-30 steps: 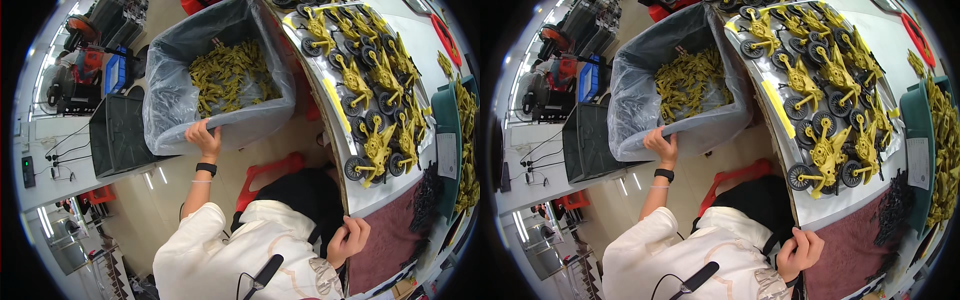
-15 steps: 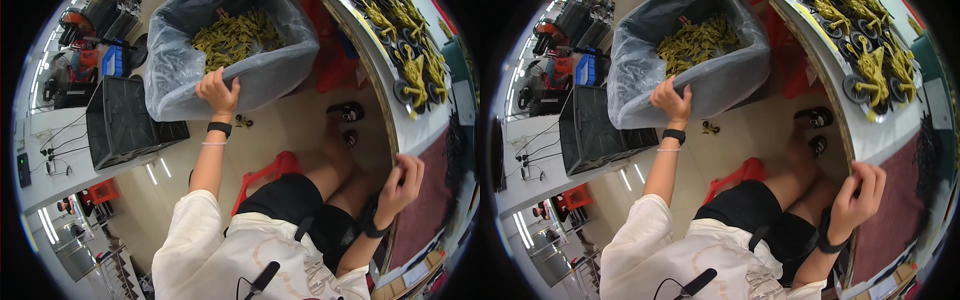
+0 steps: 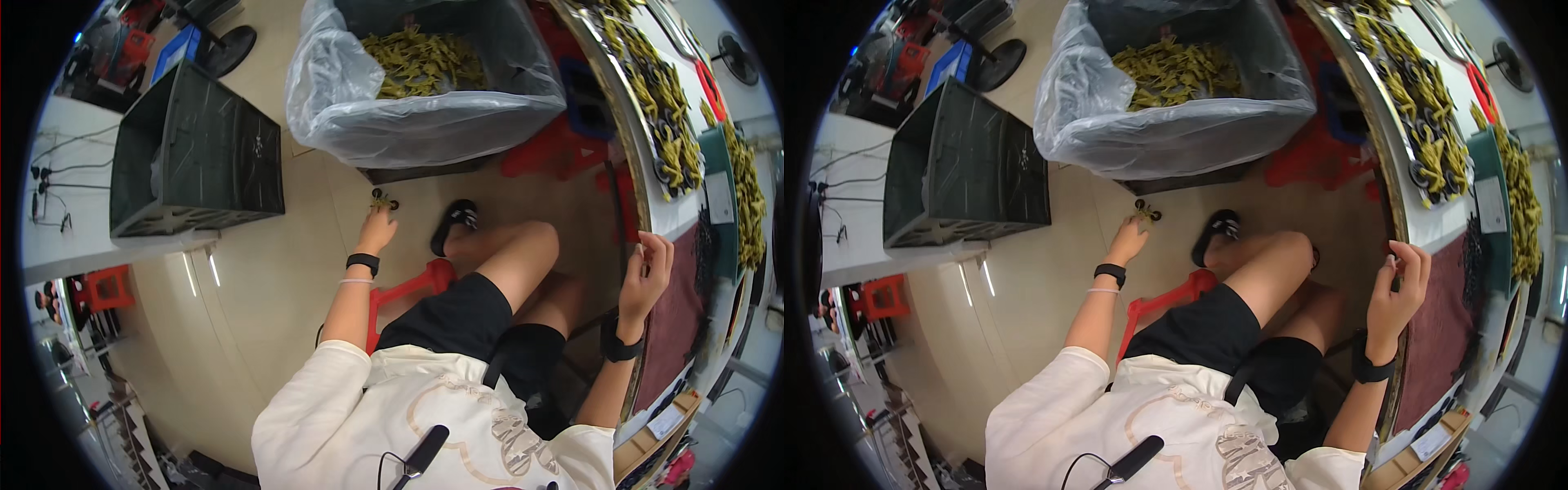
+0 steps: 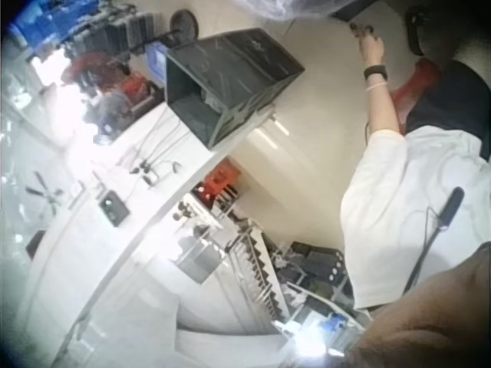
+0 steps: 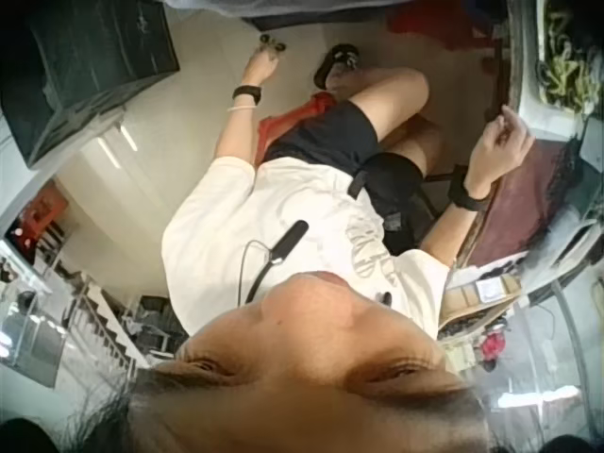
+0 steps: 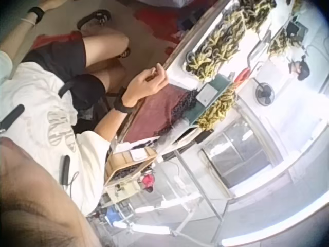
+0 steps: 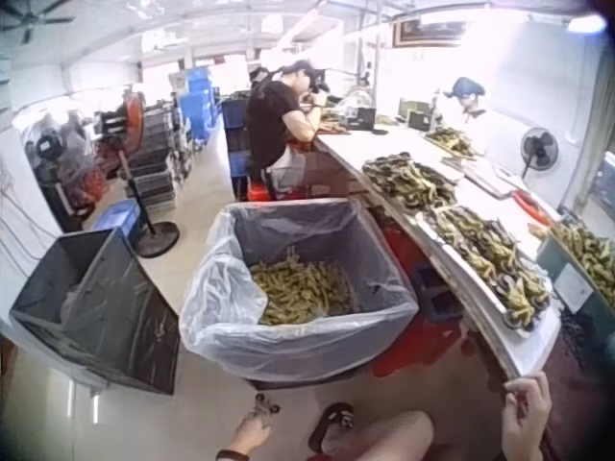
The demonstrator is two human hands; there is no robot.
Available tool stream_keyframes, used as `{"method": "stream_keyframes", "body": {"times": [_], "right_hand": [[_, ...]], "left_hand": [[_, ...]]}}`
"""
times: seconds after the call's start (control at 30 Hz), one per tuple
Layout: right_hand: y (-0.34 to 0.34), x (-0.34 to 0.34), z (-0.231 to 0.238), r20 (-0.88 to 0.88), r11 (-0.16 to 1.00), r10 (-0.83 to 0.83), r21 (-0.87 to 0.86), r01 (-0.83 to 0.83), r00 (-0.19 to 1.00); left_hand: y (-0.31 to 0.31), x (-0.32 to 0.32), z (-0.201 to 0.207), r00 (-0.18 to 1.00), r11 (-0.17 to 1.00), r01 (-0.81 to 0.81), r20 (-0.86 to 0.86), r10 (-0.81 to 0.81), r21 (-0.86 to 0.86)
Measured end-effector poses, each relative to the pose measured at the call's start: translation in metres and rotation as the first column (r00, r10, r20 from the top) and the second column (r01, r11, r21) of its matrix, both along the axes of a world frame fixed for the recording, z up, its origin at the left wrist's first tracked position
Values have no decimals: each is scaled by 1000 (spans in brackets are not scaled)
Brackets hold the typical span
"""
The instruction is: Manually assemble plastic yellow motorcycle toy components by attaching wheels and frames.
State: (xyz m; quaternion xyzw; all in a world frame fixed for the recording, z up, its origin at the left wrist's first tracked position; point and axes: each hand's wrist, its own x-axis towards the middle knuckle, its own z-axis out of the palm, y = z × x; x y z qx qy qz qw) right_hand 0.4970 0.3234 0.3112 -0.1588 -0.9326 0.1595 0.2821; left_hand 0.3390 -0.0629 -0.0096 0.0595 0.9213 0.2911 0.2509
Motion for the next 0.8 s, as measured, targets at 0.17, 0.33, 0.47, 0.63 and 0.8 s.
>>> {"method": "stream_keyframes", "body": {"times": [0.17, 0.33, 0.47, 0.63, 0.8], "right_hand": [[-76, -115, 3, 140, 928, 373, -45, -371, 917], [-175, -256, -27, 304, 626, 714, 126, -769, 631], [-216, -300, -91, 542, 584, 674, 26, -812, 502], [-213, -300, -110, 581, 601, 561, 205, -773, 590], [-112, -306, -133, 799, 599, 278, 290, -747, 533]], "left_hand": [[-77, 55, -116, 973, 1000, -1, 232, 5, -14], [-107, 83, -207, 907, 993, -106, 403, 120, -56], [-59, 58, -222, 836, 924, -382, 428, 343, 5], [-43, 24, -268, 847, 901, -430, 324, 422, -48], [-26, -3, -336, 987, 936, -89, 99, 130, -339]]}}
